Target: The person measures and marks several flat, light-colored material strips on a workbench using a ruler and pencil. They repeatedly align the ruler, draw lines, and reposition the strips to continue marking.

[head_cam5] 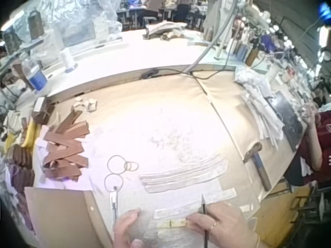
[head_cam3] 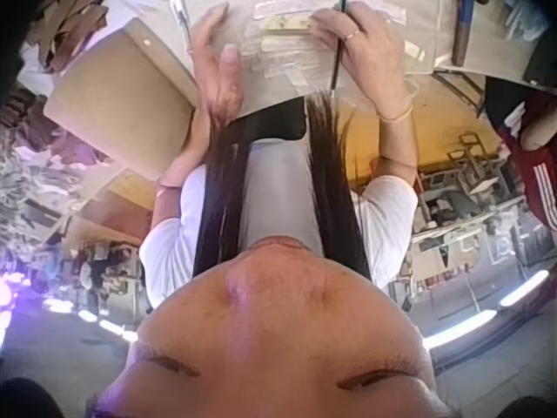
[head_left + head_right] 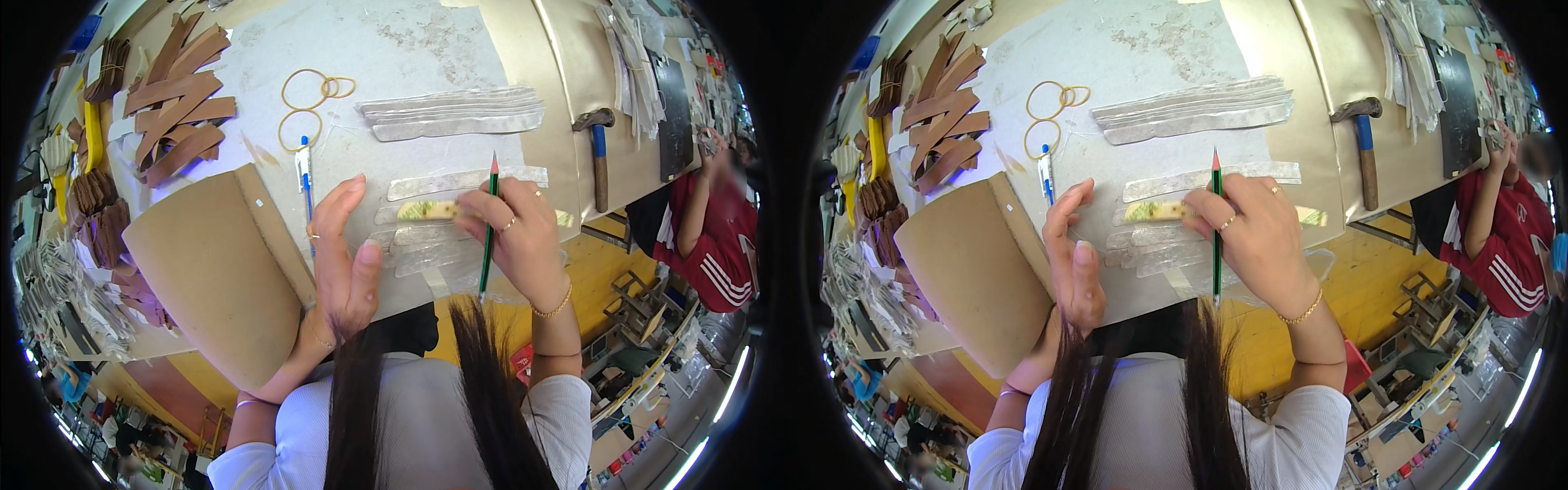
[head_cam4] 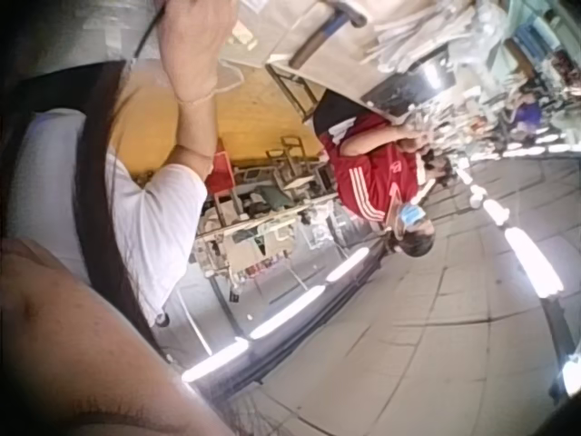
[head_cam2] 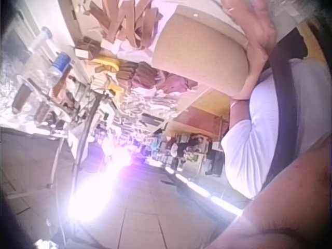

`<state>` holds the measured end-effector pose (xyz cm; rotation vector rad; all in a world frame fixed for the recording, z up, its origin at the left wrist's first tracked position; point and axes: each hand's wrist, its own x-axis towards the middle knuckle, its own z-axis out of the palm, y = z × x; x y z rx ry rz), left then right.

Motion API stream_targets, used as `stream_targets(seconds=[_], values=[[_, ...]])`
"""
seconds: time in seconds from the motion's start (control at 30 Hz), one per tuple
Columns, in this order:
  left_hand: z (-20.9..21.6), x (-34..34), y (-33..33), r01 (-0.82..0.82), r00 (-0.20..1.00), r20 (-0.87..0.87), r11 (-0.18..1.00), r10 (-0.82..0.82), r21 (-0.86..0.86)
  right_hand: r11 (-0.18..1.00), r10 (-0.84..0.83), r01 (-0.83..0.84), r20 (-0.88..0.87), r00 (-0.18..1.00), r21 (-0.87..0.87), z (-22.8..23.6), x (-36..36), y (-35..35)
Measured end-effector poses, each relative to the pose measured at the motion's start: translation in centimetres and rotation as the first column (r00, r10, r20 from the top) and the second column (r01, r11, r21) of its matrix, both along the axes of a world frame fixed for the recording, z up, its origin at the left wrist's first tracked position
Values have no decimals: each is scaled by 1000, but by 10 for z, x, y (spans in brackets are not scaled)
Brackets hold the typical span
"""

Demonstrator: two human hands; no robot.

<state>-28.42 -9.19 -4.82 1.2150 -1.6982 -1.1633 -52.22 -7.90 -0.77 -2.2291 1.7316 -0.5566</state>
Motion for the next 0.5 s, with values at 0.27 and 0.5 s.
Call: stream_targets(seconds=[0.27, 0.5], values=[[3, -7, 5, 380, 914, 231, 901, -333, -207, 998, -1, -5, 105, 994, 58, -14, -3, -23], [7, -24, 15, 425, 849, 419, 887, -323, -178, 996, 16, -24, 98, 995, 81, -17, -3, -33]])
